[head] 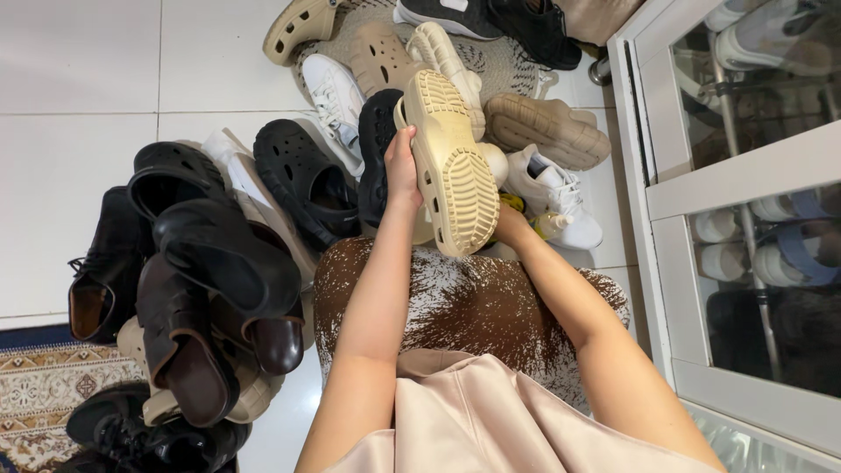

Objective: The person sits on a patterned ottoman and cleans several pairs of shoes using a spray bottle and a yellow cloth. They spray the soles and uppers of black and beige clogs and a black dress shoe, then wipe them thoroughly before placing them back on the floor.

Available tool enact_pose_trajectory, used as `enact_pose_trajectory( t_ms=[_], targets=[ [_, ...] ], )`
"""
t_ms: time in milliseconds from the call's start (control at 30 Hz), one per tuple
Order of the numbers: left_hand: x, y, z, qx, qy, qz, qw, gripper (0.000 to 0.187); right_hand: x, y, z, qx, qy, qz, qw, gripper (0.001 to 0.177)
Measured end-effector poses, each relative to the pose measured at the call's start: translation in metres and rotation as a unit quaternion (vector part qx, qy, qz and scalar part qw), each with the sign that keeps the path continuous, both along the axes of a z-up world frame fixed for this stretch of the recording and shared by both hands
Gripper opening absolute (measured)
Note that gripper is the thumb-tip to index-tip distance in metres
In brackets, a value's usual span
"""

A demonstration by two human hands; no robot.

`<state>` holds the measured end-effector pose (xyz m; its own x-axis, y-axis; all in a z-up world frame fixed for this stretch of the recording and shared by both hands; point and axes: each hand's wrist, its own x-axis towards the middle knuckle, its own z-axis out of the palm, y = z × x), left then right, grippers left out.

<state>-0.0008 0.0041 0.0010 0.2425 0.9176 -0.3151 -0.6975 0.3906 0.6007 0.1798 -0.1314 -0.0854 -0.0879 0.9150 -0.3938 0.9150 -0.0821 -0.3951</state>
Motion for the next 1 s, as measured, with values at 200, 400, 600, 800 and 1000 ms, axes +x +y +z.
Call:
enact_pose_trajectory(
  t_ms=[200, 400, 600, 800, 1000],
  targets=[
    [-0.008, -0.002, 0.014, 0.003, 0.029, -0.015, 0.999, 0.043, 0.017, -0.023, 0.102, 0.318, 0.156, -0.099, 0.930, 0.023],
    [0.001, -0.006, 0.004, 0.079, 0.058, -0.046, 0.994, 0.049, 0.003, -0.076, 0.194, 0.564, 0.394, -0.059, 0.723, 0.023],
    [0.018, -0.023, -0.027, 0.069, 0.067, -0.120, 0.988, 0.044, -0.073, -0.020, 0.210, 0.492, -0.101, 0.243, 0.830, 0.049],
    [0.033, -0.044, -0.029, 0.158, 0.156, -0.154, 0.963, 0.049, -0.023, 0.041, 0.223, 0.449, 0.115, 0.129, 0.877, 0.032],
    [0.003, -0.053, 0.017, 0.158, 0.202, -0.135, 0.957, 0.040, -0.027, 0.090, 0.168, 0.396, 0.390, -0.197, 0.808, 0.056]
  ],
)
